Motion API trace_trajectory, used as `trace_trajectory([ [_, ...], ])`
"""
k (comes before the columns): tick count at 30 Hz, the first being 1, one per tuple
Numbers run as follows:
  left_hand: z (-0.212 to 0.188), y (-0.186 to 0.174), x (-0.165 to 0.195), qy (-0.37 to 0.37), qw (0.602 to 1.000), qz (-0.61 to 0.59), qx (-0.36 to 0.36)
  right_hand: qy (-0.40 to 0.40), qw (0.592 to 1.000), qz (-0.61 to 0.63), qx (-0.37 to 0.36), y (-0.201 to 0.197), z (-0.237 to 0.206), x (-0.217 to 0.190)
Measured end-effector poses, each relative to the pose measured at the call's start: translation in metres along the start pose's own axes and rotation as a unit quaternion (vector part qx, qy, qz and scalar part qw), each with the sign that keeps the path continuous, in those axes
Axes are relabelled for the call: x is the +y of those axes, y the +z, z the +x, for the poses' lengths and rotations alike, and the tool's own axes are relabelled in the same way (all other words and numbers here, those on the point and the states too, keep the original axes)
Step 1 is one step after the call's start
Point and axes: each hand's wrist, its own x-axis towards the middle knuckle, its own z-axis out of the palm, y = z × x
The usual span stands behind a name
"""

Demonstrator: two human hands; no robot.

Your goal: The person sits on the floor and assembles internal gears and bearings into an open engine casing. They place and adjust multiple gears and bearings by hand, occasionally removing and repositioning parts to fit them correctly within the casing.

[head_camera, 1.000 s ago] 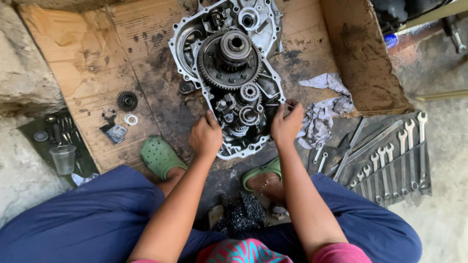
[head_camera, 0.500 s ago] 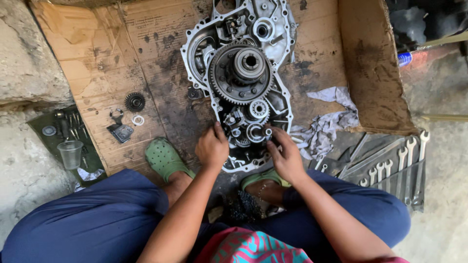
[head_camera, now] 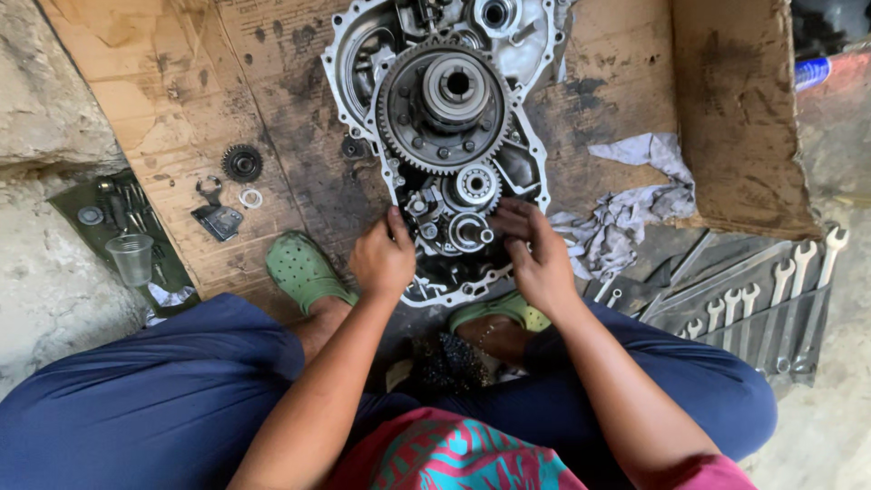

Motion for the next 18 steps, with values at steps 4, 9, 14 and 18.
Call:
trace_trajectory([
  [4, 0.0, 0.004, -0.001, 0.002, 1.0, 0.031, 0.003, 0.007, 0.999, 0.028, -0.022, -0.002, -0.002, 0.003],
  [9, -0.001, 0.005, 0.0, -0.012, 1.0, 0.027, -0.001, -0.007, 0.999, 0.028, -0.027, -0.001, -0.009, -0.001],
  [14, -0.001, 0.005, 0.001, -0.011, 0.999, 0.037, 0.003, -0.031, 0.997, 0.063, -0.035, -0.005, -0.01, -0.001],
  [18, -0.003, 0.006, 0.0, -0.007, 0.999, 0.035, 0.016, 0.046, 0.998, 0.038, 0.007, -0.006, -0.014, 0.012],
])
